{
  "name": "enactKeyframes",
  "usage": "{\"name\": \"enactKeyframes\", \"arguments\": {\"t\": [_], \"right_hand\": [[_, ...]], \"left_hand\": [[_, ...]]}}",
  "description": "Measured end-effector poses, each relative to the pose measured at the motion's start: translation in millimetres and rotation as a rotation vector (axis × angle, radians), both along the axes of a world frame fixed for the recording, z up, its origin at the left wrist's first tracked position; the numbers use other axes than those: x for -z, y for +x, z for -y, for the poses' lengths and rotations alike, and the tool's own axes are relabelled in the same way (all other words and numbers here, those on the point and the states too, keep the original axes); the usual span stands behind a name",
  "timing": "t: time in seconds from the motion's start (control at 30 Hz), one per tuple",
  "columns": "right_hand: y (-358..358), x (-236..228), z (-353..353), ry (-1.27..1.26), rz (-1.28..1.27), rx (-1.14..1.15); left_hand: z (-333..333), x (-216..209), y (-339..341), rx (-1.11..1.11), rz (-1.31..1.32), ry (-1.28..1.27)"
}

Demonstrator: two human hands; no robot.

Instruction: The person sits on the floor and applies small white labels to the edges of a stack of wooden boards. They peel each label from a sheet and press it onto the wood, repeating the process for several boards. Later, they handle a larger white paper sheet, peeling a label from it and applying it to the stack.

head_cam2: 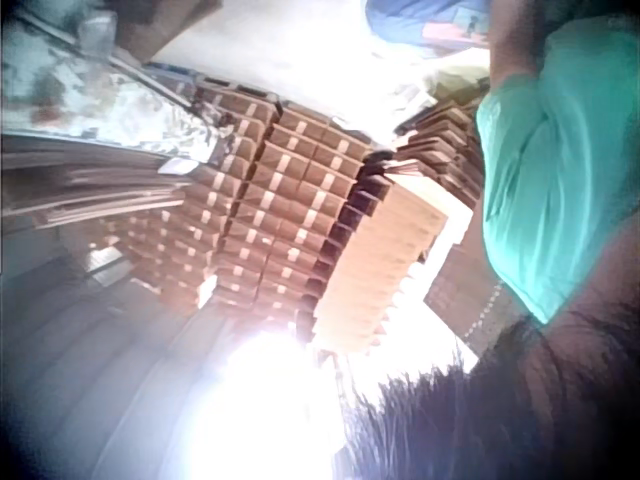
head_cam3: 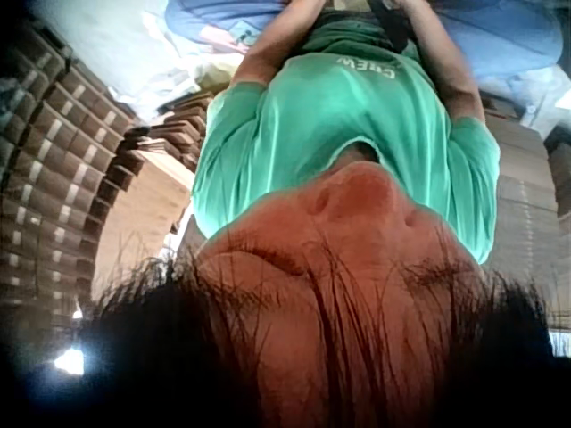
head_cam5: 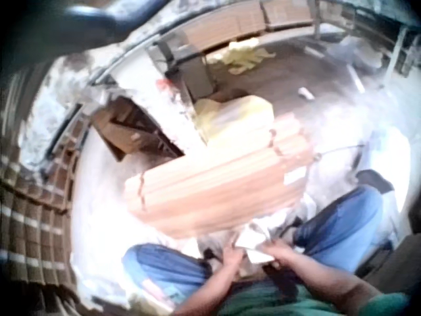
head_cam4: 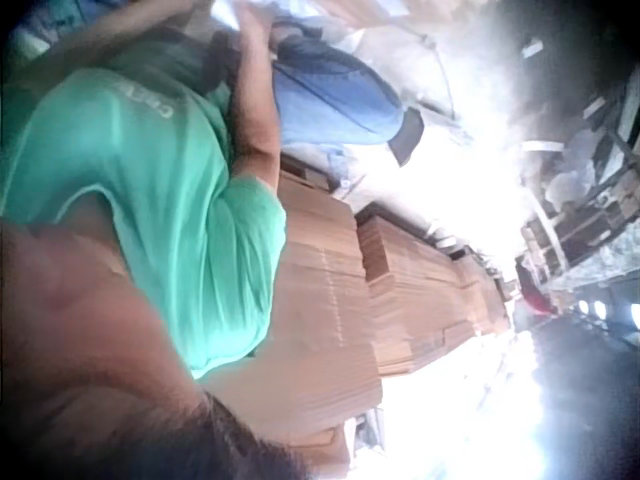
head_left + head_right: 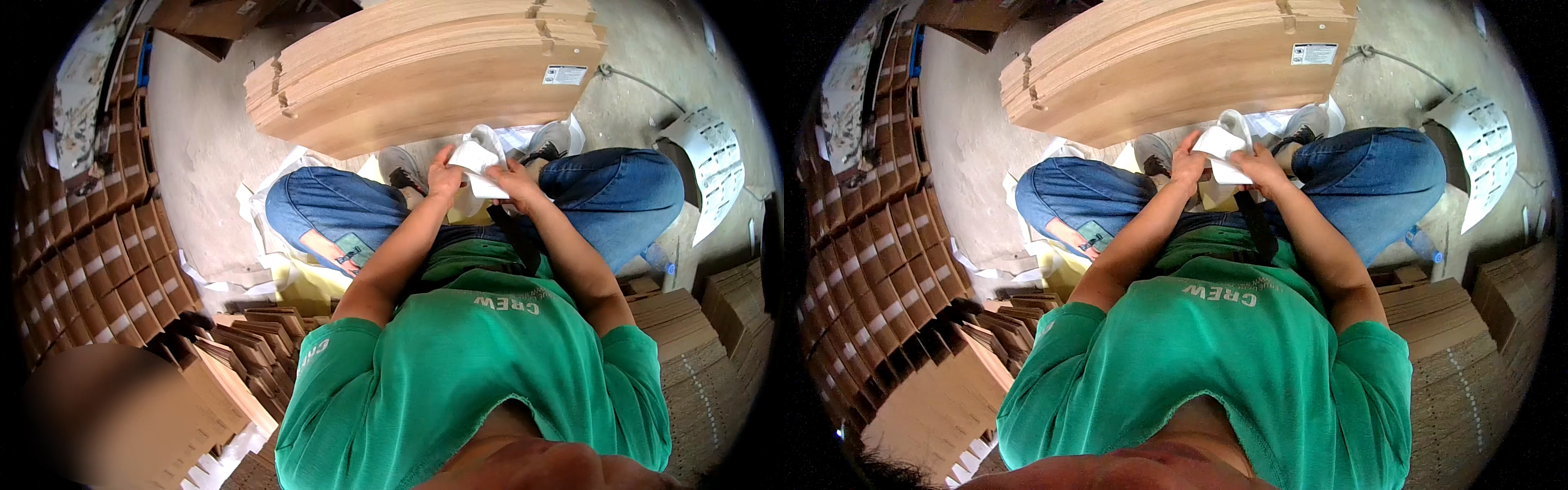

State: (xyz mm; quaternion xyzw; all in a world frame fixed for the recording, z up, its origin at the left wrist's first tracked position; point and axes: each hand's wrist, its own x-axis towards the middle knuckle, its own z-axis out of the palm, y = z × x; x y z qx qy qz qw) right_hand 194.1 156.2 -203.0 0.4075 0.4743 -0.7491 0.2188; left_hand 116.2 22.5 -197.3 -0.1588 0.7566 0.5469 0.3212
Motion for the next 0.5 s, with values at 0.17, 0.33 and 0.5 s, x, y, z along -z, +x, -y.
{"name": "enactKeyframes", "arguments": {"t": [0.17,0.33,0.5], "right_hand": [[-2,-13,-1,0.067,0.011,0.027],[-2,15,-16,0.609,-0.114,0.195],[-8,-19,-11,0.336,-0.250,0.175]], "left_hand": [[5,1,-7,-0.120,-0.009,0.074],[31,-28,-40,-0.291,-0.303,0.225],[49,-84,-74,-0.334,-0.259,0.286]]}}
